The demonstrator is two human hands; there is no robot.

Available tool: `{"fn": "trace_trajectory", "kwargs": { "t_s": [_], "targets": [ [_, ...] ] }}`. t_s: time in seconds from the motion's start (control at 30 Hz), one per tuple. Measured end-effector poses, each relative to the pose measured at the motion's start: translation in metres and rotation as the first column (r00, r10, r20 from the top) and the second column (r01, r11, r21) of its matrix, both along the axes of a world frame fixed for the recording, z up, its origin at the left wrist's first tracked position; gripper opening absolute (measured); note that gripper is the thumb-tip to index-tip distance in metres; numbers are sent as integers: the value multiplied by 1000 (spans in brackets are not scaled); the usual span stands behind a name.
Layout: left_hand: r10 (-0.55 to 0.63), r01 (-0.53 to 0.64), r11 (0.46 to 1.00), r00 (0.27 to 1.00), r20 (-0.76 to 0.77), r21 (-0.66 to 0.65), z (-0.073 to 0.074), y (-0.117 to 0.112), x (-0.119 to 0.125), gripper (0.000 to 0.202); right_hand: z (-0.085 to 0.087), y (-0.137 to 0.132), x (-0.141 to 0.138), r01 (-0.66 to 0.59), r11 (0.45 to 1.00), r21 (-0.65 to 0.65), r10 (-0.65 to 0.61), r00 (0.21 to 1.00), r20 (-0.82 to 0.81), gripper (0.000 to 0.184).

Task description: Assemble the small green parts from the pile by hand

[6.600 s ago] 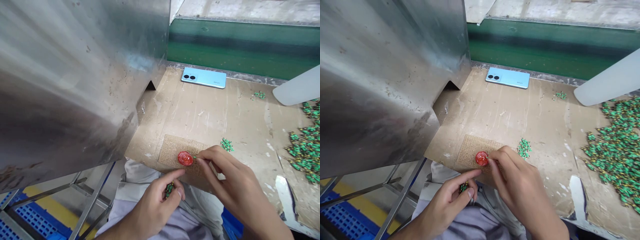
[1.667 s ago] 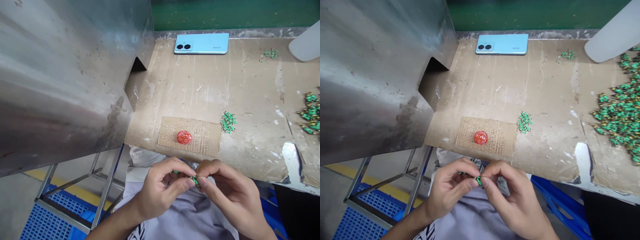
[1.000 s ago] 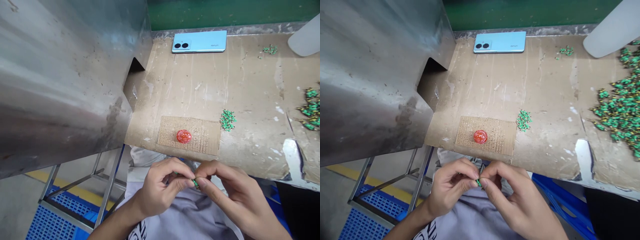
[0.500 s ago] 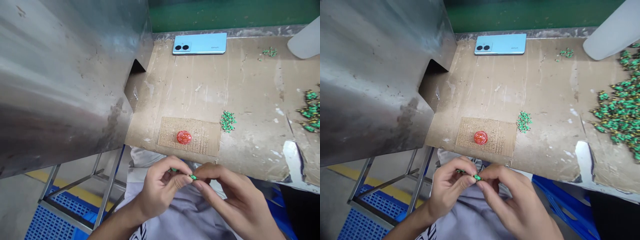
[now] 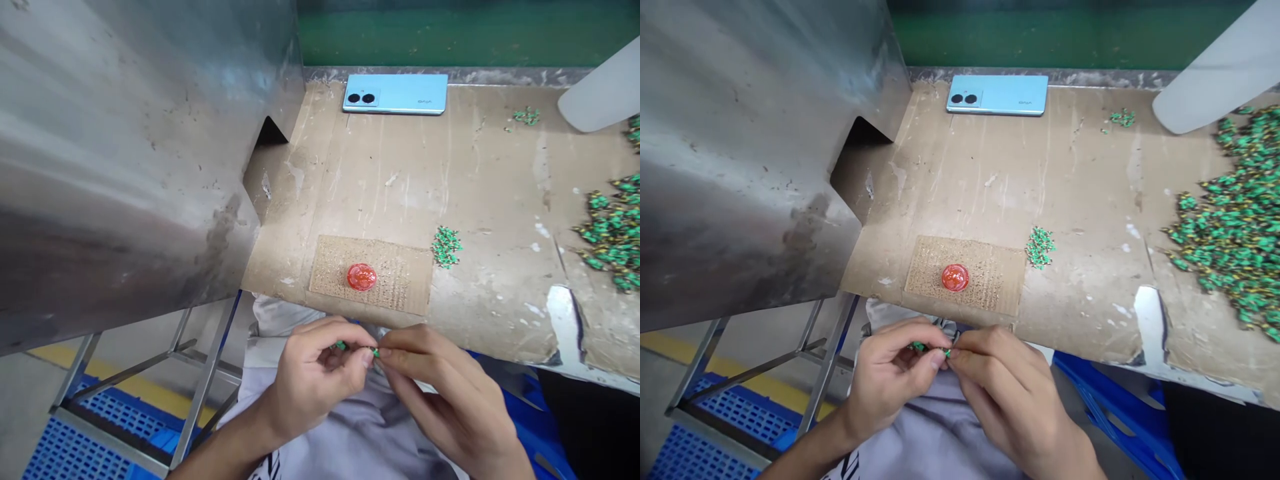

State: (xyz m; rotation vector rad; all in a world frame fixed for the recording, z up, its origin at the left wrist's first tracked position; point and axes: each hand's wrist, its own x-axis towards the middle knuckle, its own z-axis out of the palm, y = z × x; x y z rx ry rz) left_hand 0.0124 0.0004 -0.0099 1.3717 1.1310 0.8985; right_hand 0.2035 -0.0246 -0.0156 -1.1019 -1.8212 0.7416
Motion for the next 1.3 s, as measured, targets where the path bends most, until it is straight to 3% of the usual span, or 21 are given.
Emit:
{"fn": "trace_trajectory", "kwargs": {
  "t_s": [0.1,0.33,0.4,0.43,0.47,0.5,0.57,0.63,0.67,0.7,0.73,0.77,0.87,0.9,0.93,1.0,1.3],
  "targets": [
    [-21,21,1000,999,46,-9,3,3,-1,7,3,3,0,16,1000,-9,-16,999,-47,32],
    [-11,116,947,944,331,-299,3,-3,-6,17,5,-2,5,13,998,-62,-18,995,-95,41],
    [36,126,923,913,406,-365,1,-5,-9,19,0,-4,14,82,993,-81,-88,994,-66,40],
    [73,145,895,886,459,-422,1,-5,-10,19,-3,-4,22,186,979,-82,-190,981,-43,35],
    [118,168,865,848,517,-473,1,-4,-11,19,-6,-3,32,325,943,-70,-327,945,-17,28],
    [169,172,836,822,543,-521,1,-3,-12,19,-7,-1,45,490,871,-42,-490,872,9,18],
    [265,149,770,810,524,-620,1,1,-12,20,-5,5,74,756,653,29,-757,652,55,8],
    [306,135,725,815,492,-675,4,4,-11,20,2,9,98,910,405,86,-912,395,111,22],
    [310,136,712,819,483,-689,5,6,-11,22,5,11,106,946,309,101,-946,294,138,28],
    [307,140,703,824,476,-697,6,7,-10,25,8,11,111,963,240,121,-964,222,147,31],
    [295,150,698,831,472,-701,7,7,-9,29,9,12,114,966,221,133,-967,200,158,30],
    [275,164,693,840,468,-702,8,8,-8,31,10,13,113,950,275,147,-954,250,169,28],
    [199,194,703,870,451,-684,10,9,-7,34,3,20,102,768,624,143,-769,572,286,17],
    [186,195,707,876,445,-679,10,9,-6,34,-1,24,97,676,728,110,-668,666,332,14],
    [186,191,707,878,440,-681,11,8,-6,34,-5,29,92,598,799,72,-578,728,370,13],
    [215,175,695,875,434,-697,11,8,-6,36,-11,40,83,522,853,17,-482,774,410,13],
    [215,178,712,865,453,-679,6,3,-8,36,-15,50,78,424,906,-2,-372,798,475,14]
  ]
}}
